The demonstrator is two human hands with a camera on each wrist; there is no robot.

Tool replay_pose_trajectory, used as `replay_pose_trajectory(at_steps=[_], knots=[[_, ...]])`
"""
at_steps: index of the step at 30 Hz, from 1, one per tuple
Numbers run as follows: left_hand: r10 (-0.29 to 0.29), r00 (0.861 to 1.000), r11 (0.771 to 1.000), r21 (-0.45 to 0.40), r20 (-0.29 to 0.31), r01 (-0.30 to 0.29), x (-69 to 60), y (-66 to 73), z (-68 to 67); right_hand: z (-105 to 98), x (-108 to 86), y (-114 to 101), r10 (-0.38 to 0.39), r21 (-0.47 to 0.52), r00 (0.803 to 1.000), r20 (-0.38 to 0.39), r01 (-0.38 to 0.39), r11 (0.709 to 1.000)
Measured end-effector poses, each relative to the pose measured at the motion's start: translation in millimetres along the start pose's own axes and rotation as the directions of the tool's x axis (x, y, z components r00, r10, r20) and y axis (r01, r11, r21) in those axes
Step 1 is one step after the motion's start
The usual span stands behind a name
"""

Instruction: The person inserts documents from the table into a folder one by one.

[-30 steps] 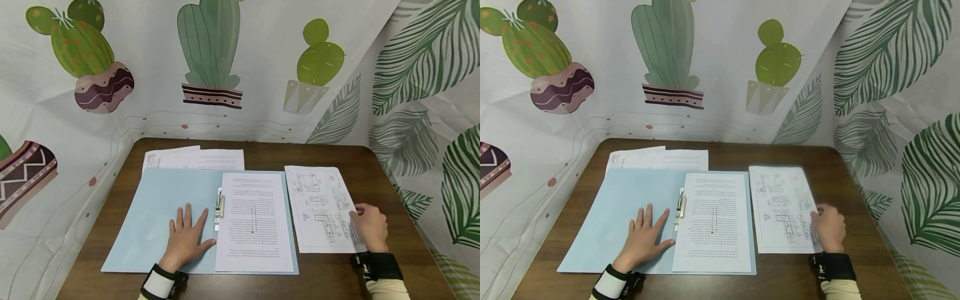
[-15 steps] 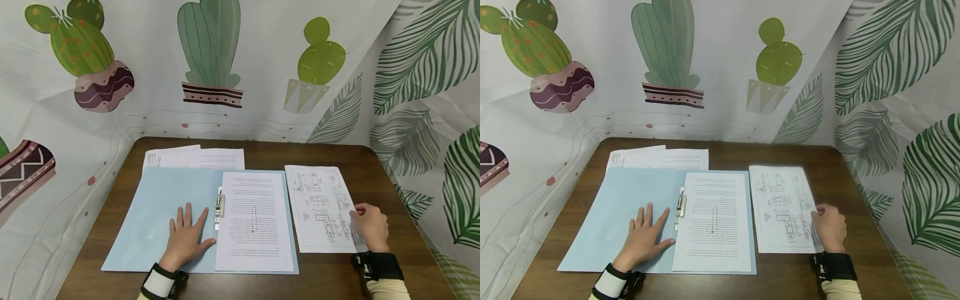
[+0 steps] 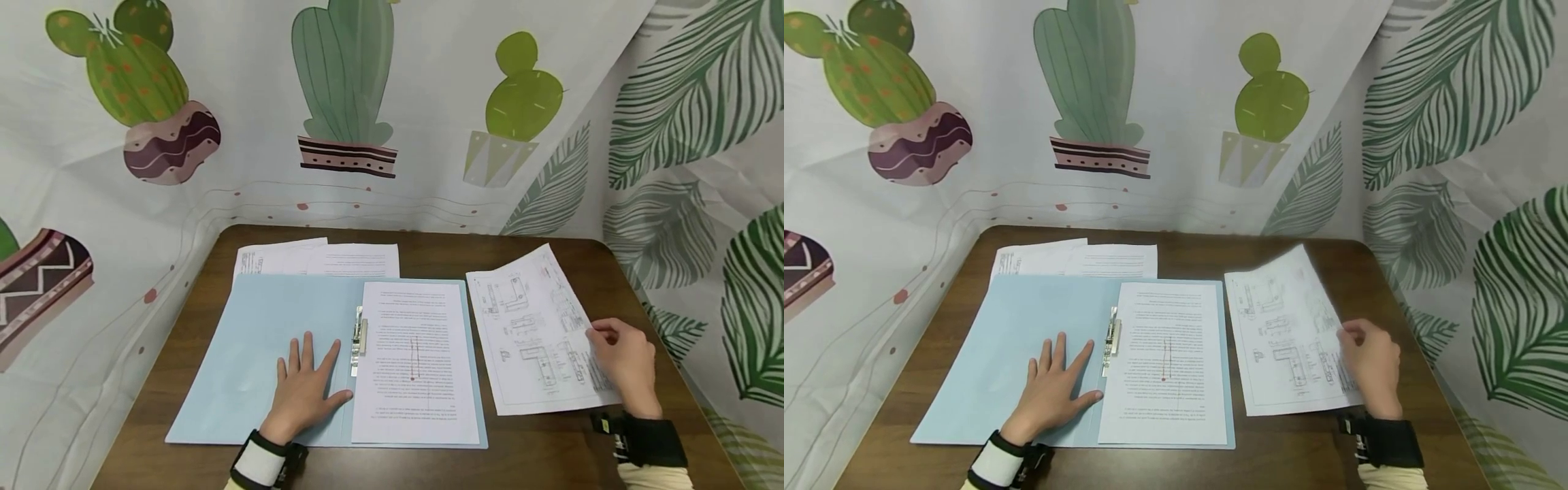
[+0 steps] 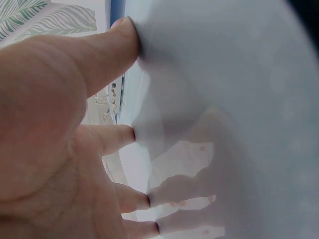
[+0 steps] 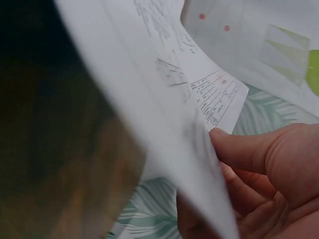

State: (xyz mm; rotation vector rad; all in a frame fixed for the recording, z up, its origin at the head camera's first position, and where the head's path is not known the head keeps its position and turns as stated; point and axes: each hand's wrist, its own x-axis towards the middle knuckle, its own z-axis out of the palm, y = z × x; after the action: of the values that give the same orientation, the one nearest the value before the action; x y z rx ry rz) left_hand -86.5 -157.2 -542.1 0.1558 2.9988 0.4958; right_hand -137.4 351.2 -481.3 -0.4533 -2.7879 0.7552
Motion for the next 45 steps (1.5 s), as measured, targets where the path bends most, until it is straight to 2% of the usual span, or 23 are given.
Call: replay_pose_trajectory(at_steps=[4, 10, 14, 21, 26, 30, 37, 45], knots=[[0.002, 1.0, 1.0, 0.001, -0.005, -0.002, 0.1, -0.3, 0.0, -12, -1.7, -7, -0.055, 0.016, 0.996, -0.063, 0.056, 0.998], [0.008, 1.0, 1.0, -0.003, -0.006, -0.008, 0.3, -0.6, 0.5, -24, -3.2, -16, -0.073, 0.04, 0.989, -0.13, 0.078, 0.996], [0.005, 1.0, 1.0, -0.007, -0.004, -0.005, 0.0, -0.4, 0.9, -28, -2.2, -17, -0.043, 0.06, 0.988, -0.147, 0.052, 0.997], [0.006, 1.0, 1.0, -0.001, -0.003, -0.006, 1.0, -0.3, -0.2, -28, 1.1, -8, 0.067, 0.133, 0.983, -0.17, -0.044, 0.99], [0.001, 1.0, 1.0, -0.005, 0.009, 0.0, 1.9, -0.6, -0.5, -24, 0.8, -1, 0.126, 0.175, 0.982, -0.138, -0.101, 0.979], [-0.003, 1.0, 1.0, -0.003, 0.008, 0.003, 1.8, -0.6, -0.1, -16, -1.4, 0, 0.139, 0.228, 0.985, -0.102, -0.113, 0.967], [-0.004, 1.0, 1.0, 0.005, 0.011, 0.004, 2.1, -0.4, -0.7, 2, -12.4, -11, 0.115, 0.324, 0.993, -0.022, -0.101, 0.941], [-0.014, 1.0, 1.0, 0.002, 0.02, 0.014, 1.8, 0.0, 0.1, 29, -27.0, -31, 0.07, 0.378, 0.996, 0.055, -0.085, 0.922]])
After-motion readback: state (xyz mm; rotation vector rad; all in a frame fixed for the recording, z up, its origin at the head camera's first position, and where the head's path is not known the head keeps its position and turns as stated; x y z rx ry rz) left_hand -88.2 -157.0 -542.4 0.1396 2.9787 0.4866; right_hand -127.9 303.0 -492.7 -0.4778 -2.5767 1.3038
